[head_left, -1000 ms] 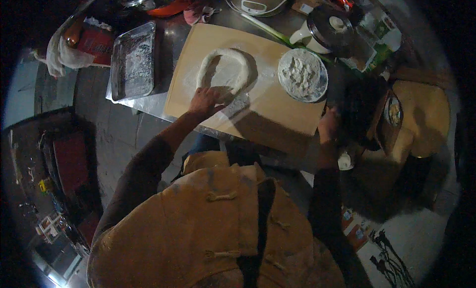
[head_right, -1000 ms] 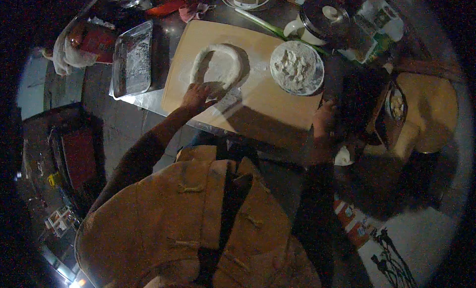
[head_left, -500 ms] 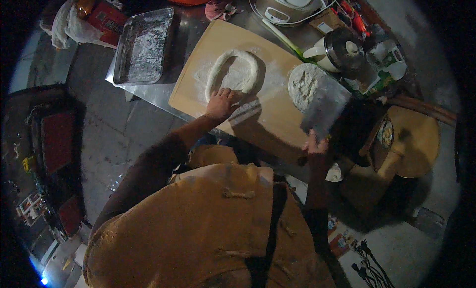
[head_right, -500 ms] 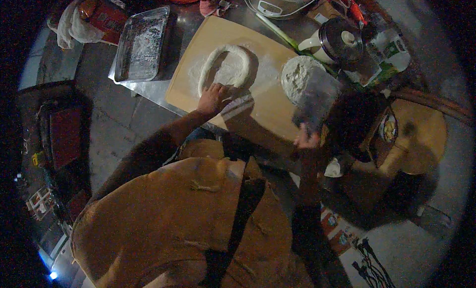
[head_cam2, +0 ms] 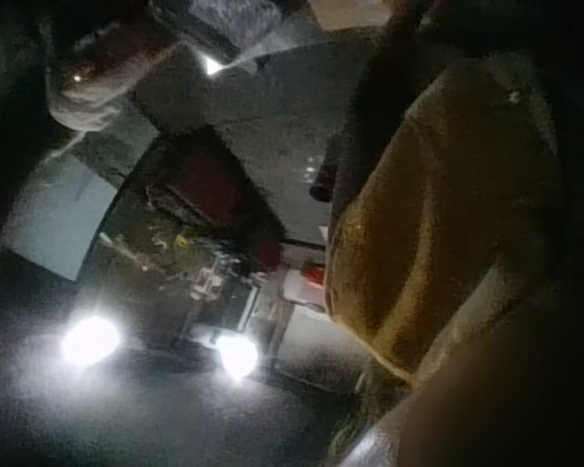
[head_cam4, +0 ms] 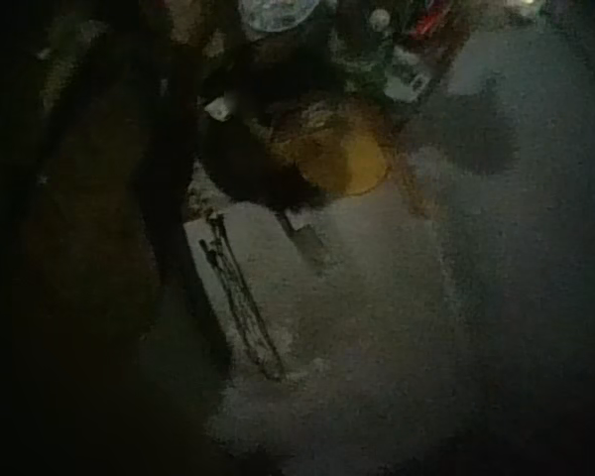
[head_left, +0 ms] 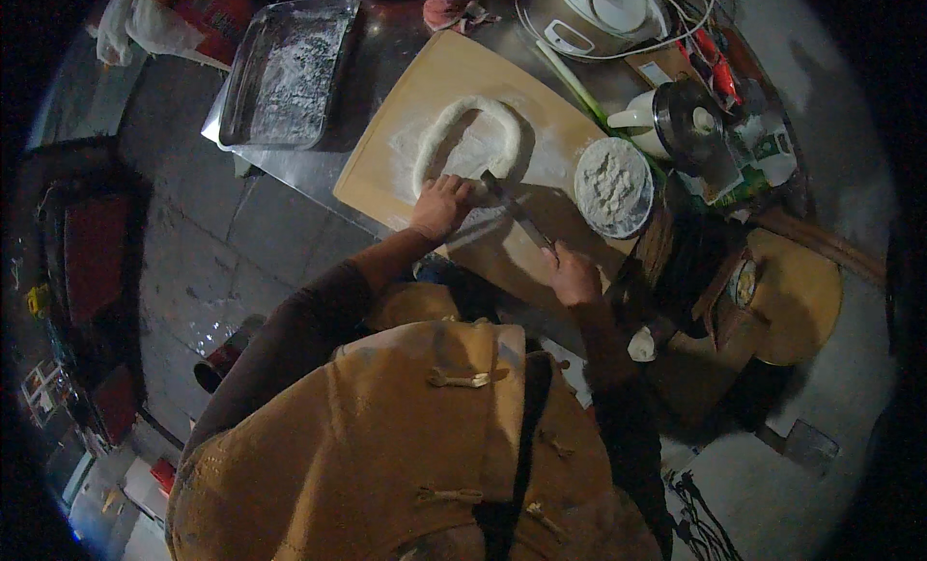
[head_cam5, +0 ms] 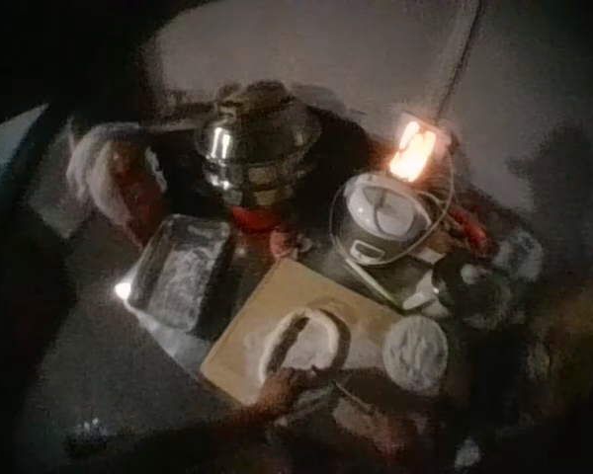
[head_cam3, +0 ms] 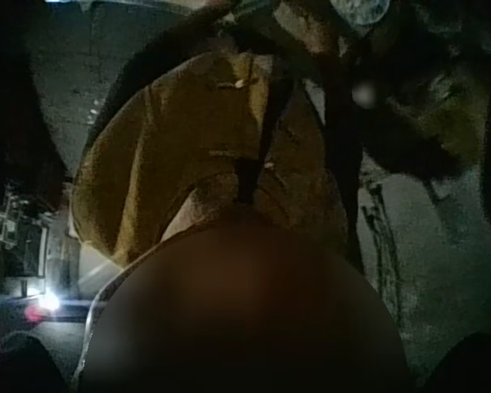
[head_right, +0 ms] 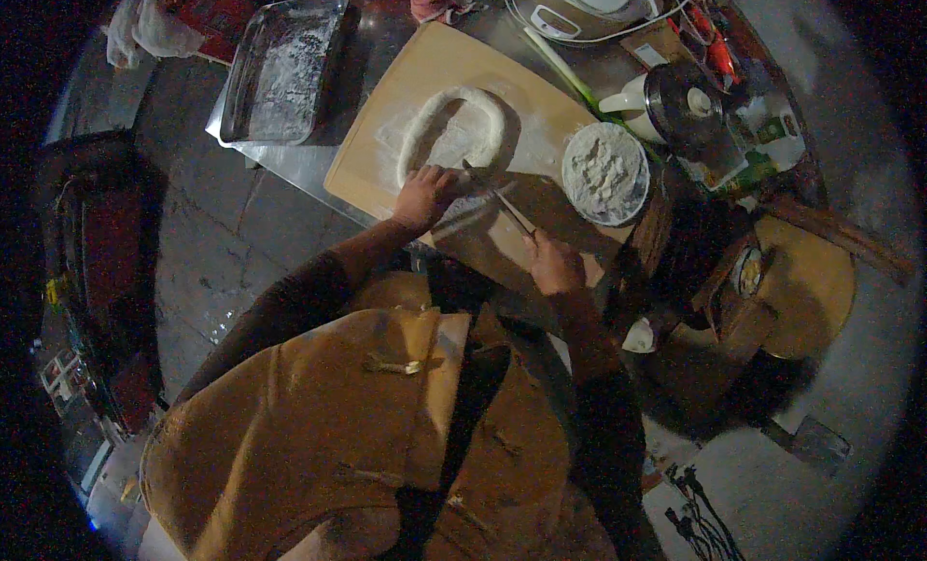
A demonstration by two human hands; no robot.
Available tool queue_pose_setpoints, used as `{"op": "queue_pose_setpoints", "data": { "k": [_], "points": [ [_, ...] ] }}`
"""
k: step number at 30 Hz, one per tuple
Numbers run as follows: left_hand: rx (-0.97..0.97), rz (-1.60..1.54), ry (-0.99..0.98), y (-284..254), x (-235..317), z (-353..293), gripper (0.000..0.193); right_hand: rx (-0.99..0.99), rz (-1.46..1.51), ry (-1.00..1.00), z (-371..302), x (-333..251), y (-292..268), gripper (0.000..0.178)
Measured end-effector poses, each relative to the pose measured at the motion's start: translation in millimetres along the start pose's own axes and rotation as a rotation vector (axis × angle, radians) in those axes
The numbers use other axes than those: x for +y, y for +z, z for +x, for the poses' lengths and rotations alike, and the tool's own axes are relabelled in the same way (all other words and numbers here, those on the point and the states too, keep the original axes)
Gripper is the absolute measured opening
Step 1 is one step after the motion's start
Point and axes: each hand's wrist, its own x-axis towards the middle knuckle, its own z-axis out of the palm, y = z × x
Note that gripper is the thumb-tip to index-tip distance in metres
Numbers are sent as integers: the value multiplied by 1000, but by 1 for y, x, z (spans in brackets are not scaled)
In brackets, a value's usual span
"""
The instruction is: The person kneads and rolls a piece of dough on a floured cutting board, then uses a cleaver to cut the rolled dough into small pieces. The cut pieces remain on the board.
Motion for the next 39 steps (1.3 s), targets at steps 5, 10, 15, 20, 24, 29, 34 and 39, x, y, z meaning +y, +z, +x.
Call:
{"op": "queue_pose_setpoints", "data": {
  "k": [5, 10, 15, 20, 24, 29, 34, 39],
  "points": [
    [10, 1, 7, -1, 1, 2, 23, 27, -8, -86, 31, -4, 31, 37],
    [-107, -40, 175, -18, -6, -8, 24, 26, -4, -39, 42, -5, 51, 40],
    [87, -540, 90, -75, -56, -9, 25, 93, 122, 69, -20, 31, 42, 33],
    [128, -636, -340, -136, -123, 108, 30, 455, 736, 131, -123, 95, 68, 32],
    [136, -377, -45, -133, -113, 207, 31, 443, 117, 555, -154, 140, 95, 40],
    [-95, -372, 179, -76, -68, 264, 30, 787, -233, 380, -147, 170, 104, 45],
    [-125, -304, 251, -33, -61, 250, 53, 434, -225, 667, -123, 192, 117, 49],
    [-175, 39, 617, -49, -87, 220, 68, 341, -274, 870, -96, 216, 138, 50]
  ]
}}
